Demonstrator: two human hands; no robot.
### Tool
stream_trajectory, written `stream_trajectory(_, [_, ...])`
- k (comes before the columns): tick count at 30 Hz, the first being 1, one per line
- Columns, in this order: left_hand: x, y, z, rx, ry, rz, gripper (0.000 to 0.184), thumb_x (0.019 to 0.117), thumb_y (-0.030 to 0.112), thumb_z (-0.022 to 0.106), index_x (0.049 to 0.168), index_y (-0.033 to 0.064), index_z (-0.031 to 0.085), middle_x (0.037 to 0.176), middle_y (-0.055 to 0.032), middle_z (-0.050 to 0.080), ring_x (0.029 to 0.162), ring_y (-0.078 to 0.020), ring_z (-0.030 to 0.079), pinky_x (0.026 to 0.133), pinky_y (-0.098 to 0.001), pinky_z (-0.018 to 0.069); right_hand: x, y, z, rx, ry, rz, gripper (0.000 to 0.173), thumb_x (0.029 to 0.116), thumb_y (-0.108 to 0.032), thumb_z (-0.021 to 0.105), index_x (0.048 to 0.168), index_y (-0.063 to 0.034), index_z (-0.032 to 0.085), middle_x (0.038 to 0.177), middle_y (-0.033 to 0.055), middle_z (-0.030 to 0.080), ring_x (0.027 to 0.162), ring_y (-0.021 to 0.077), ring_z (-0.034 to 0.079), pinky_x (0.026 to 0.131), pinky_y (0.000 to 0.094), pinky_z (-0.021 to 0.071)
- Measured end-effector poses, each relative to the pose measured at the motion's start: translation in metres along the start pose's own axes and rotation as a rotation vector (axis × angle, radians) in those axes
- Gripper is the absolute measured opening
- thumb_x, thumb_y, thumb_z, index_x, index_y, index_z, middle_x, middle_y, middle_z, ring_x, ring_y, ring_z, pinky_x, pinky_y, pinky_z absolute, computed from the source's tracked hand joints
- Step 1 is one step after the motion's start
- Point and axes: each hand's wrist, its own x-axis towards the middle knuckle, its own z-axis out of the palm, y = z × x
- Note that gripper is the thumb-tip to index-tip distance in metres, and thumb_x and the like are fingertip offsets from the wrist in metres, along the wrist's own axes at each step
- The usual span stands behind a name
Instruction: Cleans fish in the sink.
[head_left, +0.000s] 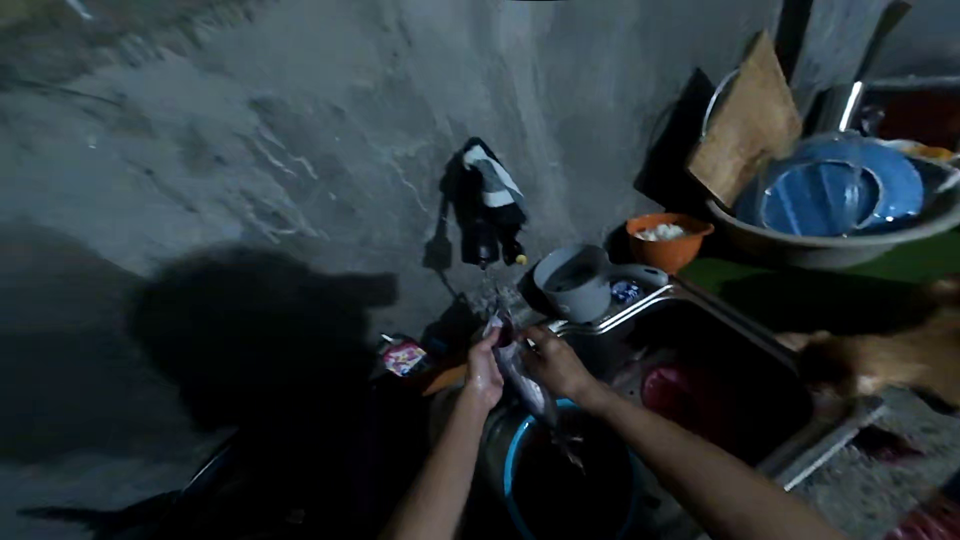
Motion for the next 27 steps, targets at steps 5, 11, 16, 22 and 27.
stream_trajectory(5, [-0.002, 0.006, 0.007, 0.135, 0.012, 0.002, 0.041, 0.1094, 0.031, 0.045, 0.142, 0.0077, 0.052, 0.147, -0.0125, 0.051, 0.131, -0.0259, 0.048, 0.105, -0.0479, 0.0394, 0.021, 0.002, 0.002, -0.057, -0.122, 0.025, 0.045, 0.1009, -0.014, 0.064, 0.145, -0.0126, 0.057, 0.159, 0.0244, 0.037, 0.128, 0.0424, 0.057, 0.103, 0.0567, 0.0495])
stream_trajectory(11, [0.003, 0.001, 0.012, 0.190, -0.045, 0.084, 0.036, 0.1106, 0.035, 0.036, 0.131, 0.0134, 0.056, 0.110, 0.0004, 0.064, 0.095, -0.0090, 0.061, 0.081, -0.0311, 0.0524, 0.021, 0.001, -0.005, -0.067, -0.154, -0.103, 0.034, 0.1018, -0.014, 0.061, 0.134, -0.0043, 0.066, 0.144, 0.0282, 0.053, 0.126, 0.0402, 0.058, 0.103, 0.0527, 0.0488])
stream_trajectory(16, [0.012, -0.004, 0.025, 0.205, -0.168, 0.197, 0.026, 0.1110, 0.036, 0.034, 0.107, 0.0197, 0.054, 0.089, 0.0067, 0.061, 0.086, -0.0058, 0.063, 0.079, -0.0299, 0.0563, 0.017, 0.007, -0.014, -0.146, -0.118, -0.115, 0.032, 0.0991, -0.011, 0.062, 0.130, -0.0028, 0.066, 0.133, 0.0232, 0.062, 0.123, 0.0354, 0.060, 0.102, 0.0496, 0.0484])
stream_trajectory(22, [0.008, -0.013, 0.039, 0.344, -0.245, 0.187, 0.037, 0.1118, 0.039, 0.030, 0.131, 0.0166, 0.052, 0.116, 0.0017, 0.063, 0.109, -0.0097, 0.063, 0.092, -0.0349, 0.0546, 0.002, 0.014, -0.024, -0.262, -0.134, -0.034, 0.035, 0.1033, -0.016, 0.056, 0.136, -0.0064, 0.063, 0.140, 0.0190, 0.059, 0.131, 0.0307, 0.055, 0.107, 0.0453, 0.0444])
stream_trajectory(27, [0.059, -0.028, 0.021, 0.375, -0.277, 0.110, 0.042, 0.1067, 0.049, 0.041, 0.138, 0.0234, 0.052, 0.128, 0.0012, 0.063, 0.119, -0.0153, 0.062, 0.095, -0.0428, 0.0552, -0.020, 0.016, -0.019, -0.314, -0.096, -0.064, 0.044, 0.1048, -0.012, 0.051, 0.148, -0.0085, 0.053, 0.145, 0.0135, 0.058, 0.136, 0.0253, 0.053, 0.113, 0.0402, 0.0398])
